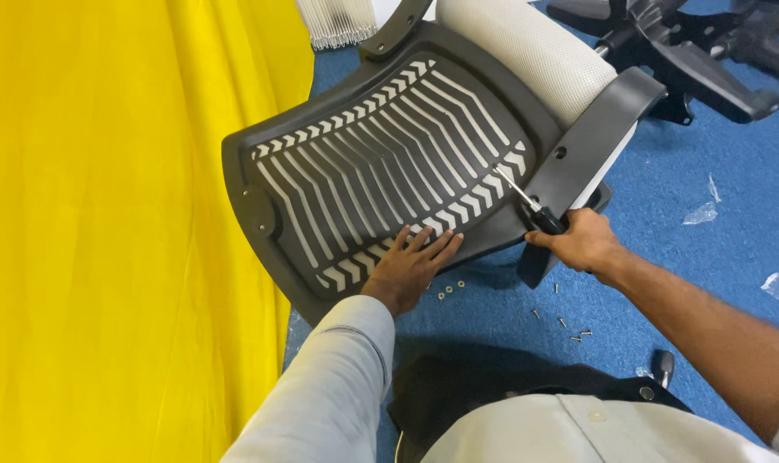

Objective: The person uses a screwdriver to tighten screws on the underside of an office chair seat, securing the seat to its frame. The person holds the seat steady with one hand while turning the screwdriver with the other.

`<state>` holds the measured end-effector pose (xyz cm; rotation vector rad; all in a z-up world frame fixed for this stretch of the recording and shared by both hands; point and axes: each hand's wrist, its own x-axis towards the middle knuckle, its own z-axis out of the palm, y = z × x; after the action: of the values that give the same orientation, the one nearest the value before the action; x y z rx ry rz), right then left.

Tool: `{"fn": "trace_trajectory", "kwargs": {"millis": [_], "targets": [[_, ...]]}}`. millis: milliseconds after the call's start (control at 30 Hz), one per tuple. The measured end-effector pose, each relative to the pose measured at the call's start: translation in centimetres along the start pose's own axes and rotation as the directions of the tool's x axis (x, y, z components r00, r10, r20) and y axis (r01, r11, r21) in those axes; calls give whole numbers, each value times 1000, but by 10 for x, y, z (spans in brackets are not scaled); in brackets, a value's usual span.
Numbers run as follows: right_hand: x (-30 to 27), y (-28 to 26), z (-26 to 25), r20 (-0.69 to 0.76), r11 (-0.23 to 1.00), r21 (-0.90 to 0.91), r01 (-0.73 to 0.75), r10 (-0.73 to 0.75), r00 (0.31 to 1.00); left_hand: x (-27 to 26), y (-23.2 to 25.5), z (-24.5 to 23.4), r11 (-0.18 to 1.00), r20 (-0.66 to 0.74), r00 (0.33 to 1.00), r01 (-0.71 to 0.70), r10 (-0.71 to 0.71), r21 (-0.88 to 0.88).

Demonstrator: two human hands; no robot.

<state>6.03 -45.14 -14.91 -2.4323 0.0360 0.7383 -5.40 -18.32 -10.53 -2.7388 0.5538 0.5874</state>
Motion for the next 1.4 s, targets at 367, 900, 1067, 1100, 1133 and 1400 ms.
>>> {"fn": "trace_trajectory", "kwargs": {"millis": [367,900,1067,1100,1133,1400], "targets": [[13,21,-33,-232,863,483,149,-38,972,-2,1,1,1000,-19,1000,-3,3,-22],[41,-19,-79,-215,604,786,133,65,974,0,-2,-12,992,42,992,120,-119,-40],[49,-12,-76,-262,649,750,129,112,959,3,2,0,988,-37,988,148,-149,-34],[50,-12,-76,-270,651,745,146,93,958,3,2,2,987,-89,983,158,-159,-28],[50,-11,-75,-278,652,740,163,75,958,2,3,3,986,-141,975,168,-169,-21],[53,-11,-74,-278,633,755,172,72,958,1,7,-8,975,55,976,214,-211,-60]]}}
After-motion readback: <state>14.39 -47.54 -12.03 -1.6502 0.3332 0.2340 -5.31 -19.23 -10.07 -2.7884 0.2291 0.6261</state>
